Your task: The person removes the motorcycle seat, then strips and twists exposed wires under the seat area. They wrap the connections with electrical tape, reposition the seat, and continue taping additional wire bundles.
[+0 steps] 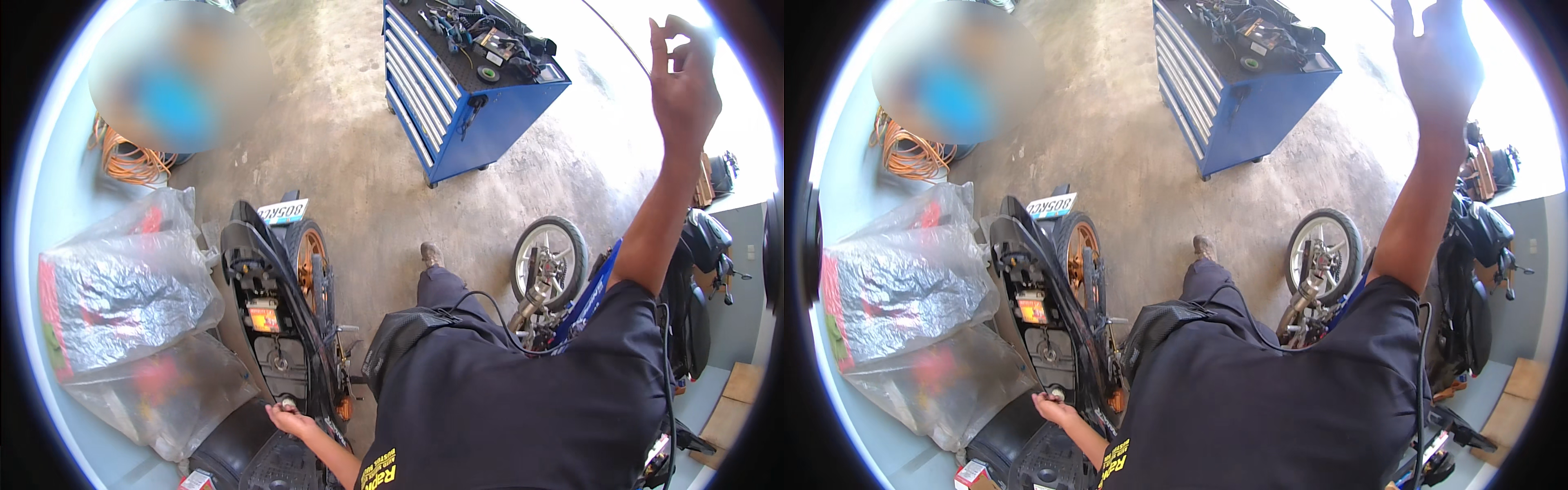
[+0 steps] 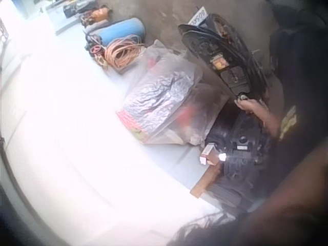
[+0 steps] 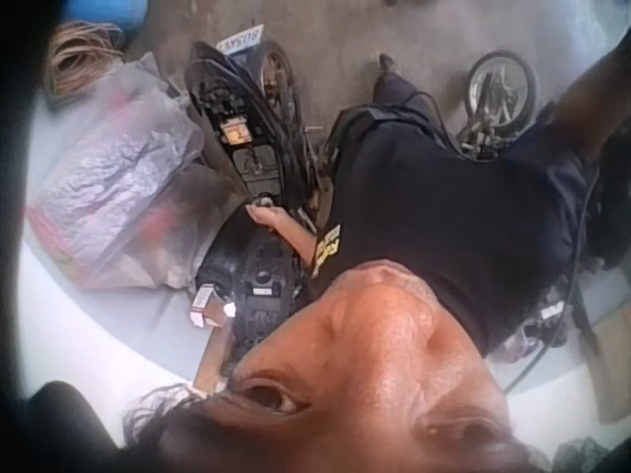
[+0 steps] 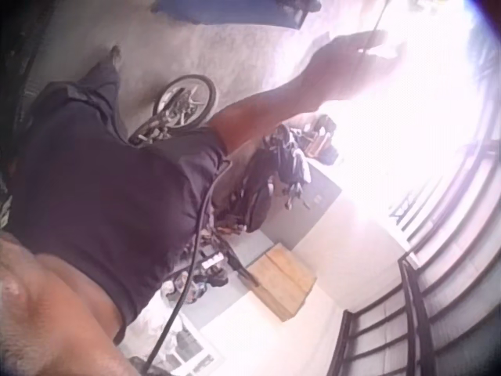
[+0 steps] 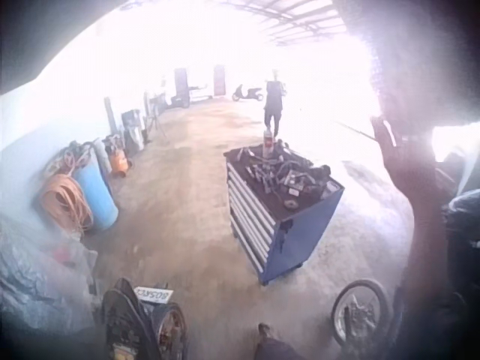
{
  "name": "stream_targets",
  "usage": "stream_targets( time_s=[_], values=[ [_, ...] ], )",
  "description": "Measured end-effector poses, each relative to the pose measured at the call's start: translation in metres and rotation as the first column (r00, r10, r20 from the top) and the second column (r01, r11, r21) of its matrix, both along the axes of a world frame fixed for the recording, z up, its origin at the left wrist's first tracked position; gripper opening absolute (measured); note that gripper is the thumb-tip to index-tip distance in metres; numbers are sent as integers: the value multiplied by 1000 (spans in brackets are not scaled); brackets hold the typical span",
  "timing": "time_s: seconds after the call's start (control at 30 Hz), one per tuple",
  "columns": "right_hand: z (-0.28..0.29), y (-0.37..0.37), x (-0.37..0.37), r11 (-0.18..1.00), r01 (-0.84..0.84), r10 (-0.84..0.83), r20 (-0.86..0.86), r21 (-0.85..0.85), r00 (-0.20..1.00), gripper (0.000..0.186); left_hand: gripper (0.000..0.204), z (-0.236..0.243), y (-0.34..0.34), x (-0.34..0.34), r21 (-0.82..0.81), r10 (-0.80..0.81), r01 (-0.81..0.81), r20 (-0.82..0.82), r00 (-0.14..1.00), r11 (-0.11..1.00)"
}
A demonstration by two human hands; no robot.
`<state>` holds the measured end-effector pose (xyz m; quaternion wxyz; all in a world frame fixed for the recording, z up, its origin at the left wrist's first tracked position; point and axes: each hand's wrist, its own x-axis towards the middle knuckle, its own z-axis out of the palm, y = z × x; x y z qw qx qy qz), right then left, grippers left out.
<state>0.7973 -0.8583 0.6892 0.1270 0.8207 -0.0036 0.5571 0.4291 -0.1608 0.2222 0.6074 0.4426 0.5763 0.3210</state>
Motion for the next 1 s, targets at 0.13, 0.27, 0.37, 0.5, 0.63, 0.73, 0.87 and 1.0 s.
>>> stream_targets(
  time_s=[0.13,0.27,0.37,0.5,0.63,0.73,0.87,1.0],
  values=[
    [-102,-36,109,969,-245,248,-139,36,959,86,59,33,-31,83,177,-7,8,-10,1000,984],
    [-222,-111,219,904,-186,406,-632,386,660,39,51,-6,-119,189,55,-140,139,19,990,989],
    [-301,-99,285,879,2,418,-772,477,478,42,34,10,-179,223,10,-346,347,-60,936,938],
    [-362,-105,336,954,-4,256,-813,299,523,72,26,52,-238,283,167,-681,895,-595,426,413],
    [-384,-115,349,928,27,326,-846,371,421,57,24,68,-239,318,109,-706,890,-569,422,444],
    [-338,-91,371,938,99,284,-899,333,332,57,23,66,-228,350,194,-562,776,-588,581,600],
    [-255,-53,460,582,110,691,-561,806,456,49,21,70,-193,450,290,-351,493,-425,834,820],
    [-192,-28,573,347,-157,876,-260,925,405,57,18,70,-147,578,552,-382,510,-338,860,660]
  ],
)
